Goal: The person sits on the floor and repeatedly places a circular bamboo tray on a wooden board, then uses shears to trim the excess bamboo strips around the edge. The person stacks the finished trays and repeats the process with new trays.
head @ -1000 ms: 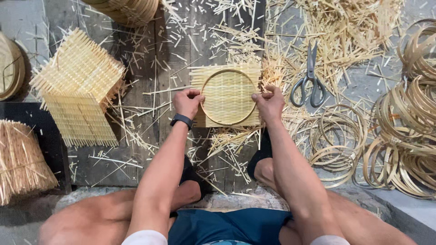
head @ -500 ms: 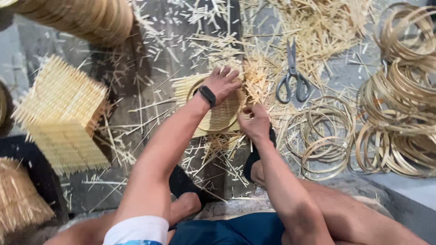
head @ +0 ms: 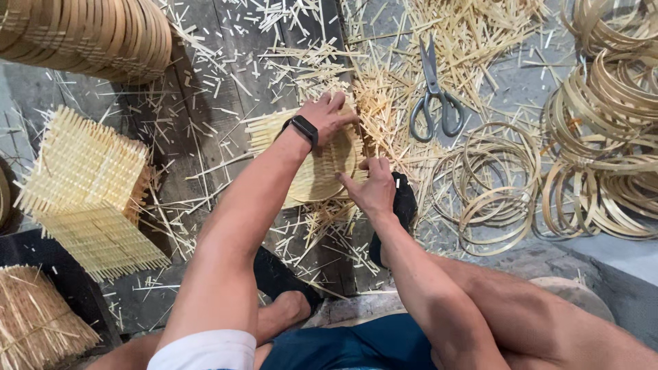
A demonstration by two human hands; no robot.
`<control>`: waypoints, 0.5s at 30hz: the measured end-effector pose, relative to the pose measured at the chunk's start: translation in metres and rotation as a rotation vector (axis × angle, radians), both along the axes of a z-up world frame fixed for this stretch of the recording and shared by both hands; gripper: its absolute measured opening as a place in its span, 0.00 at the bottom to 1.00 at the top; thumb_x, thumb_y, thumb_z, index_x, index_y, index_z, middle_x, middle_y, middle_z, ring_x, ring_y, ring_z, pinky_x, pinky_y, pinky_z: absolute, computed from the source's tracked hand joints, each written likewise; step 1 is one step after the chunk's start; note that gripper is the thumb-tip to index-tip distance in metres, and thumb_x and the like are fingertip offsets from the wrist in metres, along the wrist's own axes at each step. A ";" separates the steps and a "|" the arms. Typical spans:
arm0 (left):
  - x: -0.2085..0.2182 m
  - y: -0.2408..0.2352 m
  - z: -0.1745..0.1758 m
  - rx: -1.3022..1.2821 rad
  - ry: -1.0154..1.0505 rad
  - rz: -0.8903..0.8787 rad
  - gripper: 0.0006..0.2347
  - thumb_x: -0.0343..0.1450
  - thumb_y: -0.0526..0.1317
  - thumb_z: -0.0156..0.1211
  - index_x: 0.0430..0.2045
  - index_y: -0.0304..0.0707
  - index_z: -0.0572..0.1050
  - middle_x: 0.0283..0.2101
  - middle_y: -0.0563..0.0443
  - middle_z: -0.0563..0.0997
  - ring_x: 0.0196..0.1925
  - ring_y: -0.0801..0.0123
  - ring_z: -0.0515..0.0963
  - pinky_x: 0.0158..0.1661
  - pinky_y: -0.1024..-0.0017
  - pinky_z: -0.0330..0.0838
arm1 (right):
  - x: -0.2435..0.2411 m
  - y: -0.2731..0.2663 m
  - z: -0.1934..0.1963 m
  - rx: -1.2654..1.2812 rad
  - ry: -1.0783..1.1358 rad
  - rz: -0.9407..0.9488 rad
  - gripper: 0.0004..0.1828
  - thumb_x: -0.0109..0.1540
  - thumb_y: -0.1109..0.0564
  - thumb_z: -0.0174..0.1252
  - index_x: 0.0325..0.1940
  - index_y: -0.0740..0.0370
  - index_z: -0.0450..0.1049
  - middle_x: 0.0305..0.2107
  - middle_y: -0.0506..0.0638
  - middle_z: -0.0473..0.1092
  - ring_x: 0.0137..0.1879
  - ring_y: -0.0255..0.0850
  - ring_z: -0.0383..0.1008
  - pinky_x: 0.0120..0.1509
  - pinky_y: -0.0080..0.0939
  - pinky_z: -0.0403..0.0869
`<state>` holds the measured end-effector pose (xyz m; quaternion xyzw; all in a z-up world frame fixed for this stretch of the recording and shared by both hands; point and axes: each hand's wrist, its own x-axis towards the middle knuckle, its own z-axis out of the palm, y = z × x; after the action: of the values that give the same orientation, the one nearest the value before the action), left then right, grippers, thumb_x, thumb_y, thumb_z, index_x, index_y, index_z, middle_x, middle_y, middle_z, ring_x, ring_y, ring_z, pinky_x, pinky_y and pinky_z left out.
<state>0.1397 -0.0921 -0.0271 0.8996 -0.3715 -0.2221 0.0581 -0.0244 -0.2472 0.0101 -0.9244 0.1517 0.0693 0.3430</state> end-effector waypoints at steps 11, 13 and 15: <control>0.000 -0.007 0.013 -0.021 0.039 0.107 0.22 0.61 0.36 0.63 0.49 0.63 0.71 0.55 0.47 0.65 0.56 0.49 0.73 0.46 0.53 0.75 | -0.009 0.006 -0.011 0.050 -0.153 -0.009 0.25 0.49 0.50 0.78 0.40 0.65 0.76 0.41 0.55 0.69 0.44 0.51 0.74 0.46 0.49 0.74; -0.001 -0.007 0.009 -0.063 0.010 0.125 0.18 0.66 0.35 0.60 0.48 0.61 0.72 0.56 0.46 0.66 0.54 0.49 0.74 0.45 0.53 0.76 | -0.009 0.006 -0.011 0.055 -0.155 -0.013 0.24 0.49 0.50 0.78 0.40 0.64 0.76 0.41 0.54 0.69 0.45 0.51 0.74 0.47 0.49 0.74; -0.002 -0.006 0.003 -0.117 -0.033 0.136 0.15 0.69 0.35 0.58 0.48 0.59 0.72 0.56 0.45 0.66 0.53 0.48 0.75 0.45 0.53 0.77 | -0.008 0.006 -0.011 0.056 -0.148 -0.018 0.24 0.49 0.50 0.78 0.40 0.64 0.76 0.41 0.54 0.69 0.45 0.51 0.74 0.47 0.49 0.74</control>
<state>0.1378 -0.0980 -0.0240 0.9213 -0.3229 -0.1806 0.1192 -0.0328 -0.2416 -0.0010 -0.9155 0.1325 0.0019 0.3798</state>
